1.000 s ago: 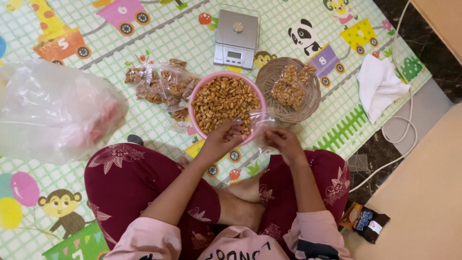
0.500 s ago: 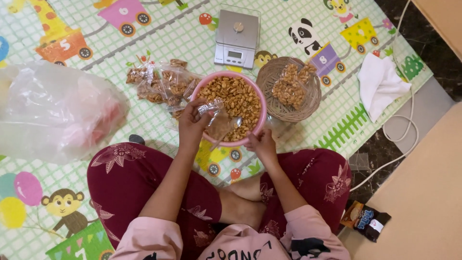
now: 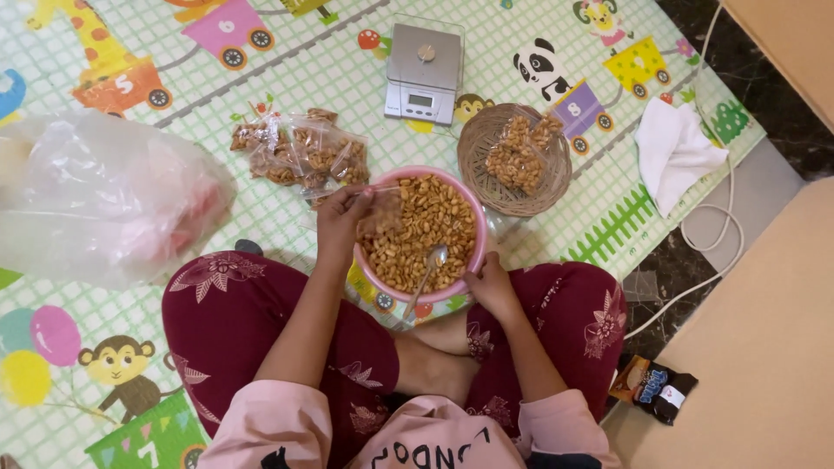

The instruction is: Scooping peanuts from a bowl into small plastic bags using a spoon for packaging.

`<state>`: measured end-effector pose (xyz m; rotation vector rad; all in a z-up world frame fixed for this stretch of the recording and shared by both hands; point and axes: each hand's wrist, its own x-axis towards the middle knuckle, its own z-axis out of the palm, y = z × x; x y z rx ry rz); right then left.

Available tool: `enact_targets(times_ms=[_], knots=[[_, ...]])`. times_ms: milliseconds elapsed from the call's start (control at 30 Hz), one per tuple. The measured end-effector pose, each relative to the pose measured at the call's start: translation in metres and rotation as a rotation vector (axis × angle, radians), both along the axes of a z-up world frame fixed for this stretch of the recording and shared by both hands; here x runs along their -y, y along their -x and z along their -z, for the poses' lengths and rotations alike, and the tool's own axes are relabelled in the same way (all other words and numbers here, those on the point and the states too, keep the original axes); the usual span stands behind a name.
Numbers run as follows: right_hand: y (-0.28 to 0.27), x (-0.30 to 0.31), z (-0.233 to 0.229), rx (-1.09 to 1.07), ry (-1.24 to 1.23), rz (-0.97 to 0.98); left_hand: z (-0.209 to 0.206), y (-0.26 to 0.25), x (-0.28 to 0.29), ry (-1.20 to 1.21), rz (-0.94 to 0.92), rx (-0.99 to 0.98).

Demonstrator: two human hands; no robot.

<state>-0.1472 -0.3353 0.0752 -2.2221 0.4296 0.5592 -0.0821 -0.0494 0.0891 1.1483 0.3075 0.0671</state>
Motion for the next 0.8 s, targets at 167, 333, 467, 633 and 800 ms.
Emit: enact_targets(times_ms=[167,333,467,633,800], knots=[[0.017,-0.024,-0.044,0.160,0.141,0.001,0.012,0.002,0.008,-0.020,0.076,0.015],[0.006,-0.039,-0.046,0.816,0.209,-0.152,-0.008,0.020,0.032,-0.022,0.174,-0.028],[-0.018,-0.051,-0.063,0.643,-0.412,-0.037,0.028,0.011,0.039,-0.328,0.345,0.052],[-0.042,-0.041,-0.061,0.445,-0.585,-0.132,-0.016,0.021,0.038,-0.786,0.457,0.175],[-0.044,-0.037,-0.052,0.339,-0.685,-0.035,0.005,0.006,0.043,-1.154,0.236,0.693]])
